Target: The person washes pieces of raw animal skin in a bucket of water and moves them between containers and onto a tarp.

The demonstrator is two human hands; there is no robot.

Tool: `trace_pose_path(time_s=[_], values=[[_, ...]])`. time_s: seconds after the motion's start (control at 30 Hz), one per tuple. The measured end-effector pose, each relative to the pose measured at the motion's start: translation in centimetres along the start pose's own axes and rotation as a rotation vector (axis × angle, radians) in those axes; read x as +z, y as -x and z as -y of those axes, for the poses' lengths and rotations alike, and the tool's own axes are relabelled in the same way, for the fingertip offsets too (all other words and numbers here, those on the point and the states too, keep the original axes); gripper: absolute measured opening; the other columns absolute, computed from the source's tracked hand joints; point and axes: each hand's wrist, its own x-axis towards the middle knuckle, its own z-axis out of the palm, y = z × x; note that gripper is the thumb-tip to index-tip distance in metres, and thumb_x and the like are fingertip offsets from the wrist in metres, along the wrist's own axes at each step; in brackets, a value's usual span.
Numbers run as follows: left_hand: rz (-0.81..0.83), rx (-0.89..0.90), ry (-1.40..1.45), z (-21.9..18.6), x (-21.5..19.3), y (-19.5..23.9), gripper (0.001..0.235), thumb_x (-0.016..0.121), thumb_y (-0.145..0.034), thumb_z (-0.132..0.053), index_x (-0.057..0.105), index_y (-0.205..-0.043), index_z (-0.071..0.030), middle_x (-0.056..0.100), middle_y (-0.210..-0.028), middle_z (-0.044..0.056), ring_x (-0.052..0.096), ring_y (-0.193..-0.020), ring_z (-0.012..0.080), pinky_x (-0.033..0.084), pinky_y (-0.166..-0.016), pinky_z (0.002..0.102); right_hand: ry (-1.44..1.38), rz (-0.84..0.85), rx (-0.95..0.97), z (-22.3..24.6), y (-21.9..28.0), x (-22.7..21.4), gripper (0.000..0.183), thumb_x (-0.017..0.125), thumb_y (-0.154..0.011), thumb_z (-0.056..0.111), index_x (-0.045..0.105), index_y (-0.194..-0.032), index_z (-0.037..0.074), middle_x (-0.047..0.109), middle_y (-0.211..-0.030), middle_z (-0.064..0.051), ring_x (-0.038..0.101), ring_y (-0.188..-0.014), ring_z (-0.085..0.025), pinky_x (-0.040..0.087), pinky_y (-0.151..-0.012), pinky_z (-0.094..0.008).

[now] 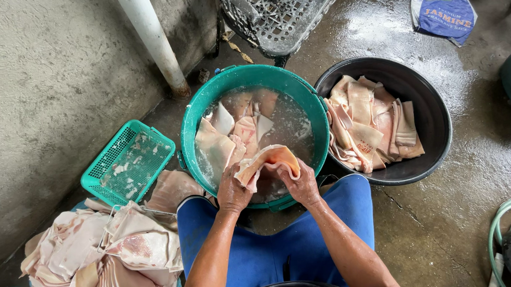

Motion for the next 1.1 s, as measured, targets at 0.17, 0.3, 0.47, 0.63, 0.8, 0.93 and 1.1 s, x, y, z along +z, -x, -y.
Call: trace_pose_path(time_s=[0.17,0.3,0.47,0.63,0.8,0.93,1.1], values=[[-0.001,0.012,0.008,0.1,0.1,-0.1,0.033,0.069,-0.089,-0.032,0.069,-0.112,-0.007,0.069,-0.111,0.015,0.062,-0.105,0.0388,0.051,-0.095,0.047,0.008,0.004,0.048,-0.1,0.0,0.0,0.023,0.073,-0.09,0.008,0.069,-0.113,0.002,0.07,-0.099,-0.01,0.07,-0.084,-0.02,0.056,-0.077,-0.031],[-0.003,0.012,0.004,0.3,0.3,0.0,0.036,0.069,-0.089,-0.032,0.069,-0.113,-0.006,0.069,-0.112,0.016,0.061,-0.106,0.0397,0.05,-0.095,0.047,-0.005,-0.005,0.027,-0.5,0.1,0.0,0.025,0.073,-0.09,0.008,0.069,-0.113,0.002,0.071,-0.101,-0.01,0.07,-0.086,-0.02,0.056,-0.077,-0.031],[0.01,0.012,-0.023,0.5,0.5,0.1,0.031,0.068,-0.09,-0.031,0.071,-0.11,-0.008,0.07,-0.112,0.015,0.062,-0.107,0.0392,0.05,-0.095,0.047,-0.001,-0.008,-0.009,-1.0,0.1,0.1,0.024,0.073,-0.091,0.008,0.069,-0.113,0.002,0.071,-0.103,-0.01,0.071,-0.087,-0.019,0.056,-0.078,-0.031],[-0.007,0.004,-0.011,0.5,0.4,0.1,0.032,0.07,-0.089,-0.032,0.071,-0.108,-0.007,0.069,-0.11,0.016,0.062,-0.104,0.0392,0.051,-0.093,0.047,-0.019,-0.014,0.045,-1.2,0.2,0.2,0.025,0.074,-0.091,0.009,0.068,-0.114,0.001,0.071,-0.1,-0.01,0.07,-0.085,-0.018,0.056,-0.077,-0.03],[-0.012,0.001,0.004,0.3,0.2,0.1,0.033,0.07,-0.089,-0.033,0.07,-0.108,-0.007,0.07,-0.11,0.016,0.063,-0.105,0.0392,0.051,-0.093,0.046,-0.029,-0.005,0.041,-1.1,0.2,0.1,0.025,0.073,-0.091,0.008,0.069,-0.114,0.001,0.071,-0.101,-0.009,0.07,-0.086,-0.018,0.056,-0.077,-0.031],[0.001,-0.047,0.035,0.5,0.3,0.3,0.036,0.07,-0.088,-0.035,0.07,-0.11,-0.007,0.07,-0.112,0.016,0.062,-0.107,0.0388,0.051,-0.094,0.045,-0.031,0.001,0.063,-1.0,0.2,0.1,0.026,0.073,-0.091,0.009,0.068,-0.115,0.002,0.071,-0.101,-0.009,0.07,-0.087,-0.017,0.056,-0.078,-0.03],[0.004,-0.018,0.006,1.2,0.8,0.4,0.042,0.069,-0.089,-0.037,0.067,-0.114,-0.004,0.067,-0.116,0.017,0.06,-0.112,0.0386,0.05,-0.097,0.044,-0.032,0.007,0.09,-0.9,0.2,0.1,0.025,0.072,-0.091,0.009,0.068,-0.114,0.002,0.071,-0.1,-0.009,0.07,-0.086,-0.017,0.056,-0.078,-0.03]])
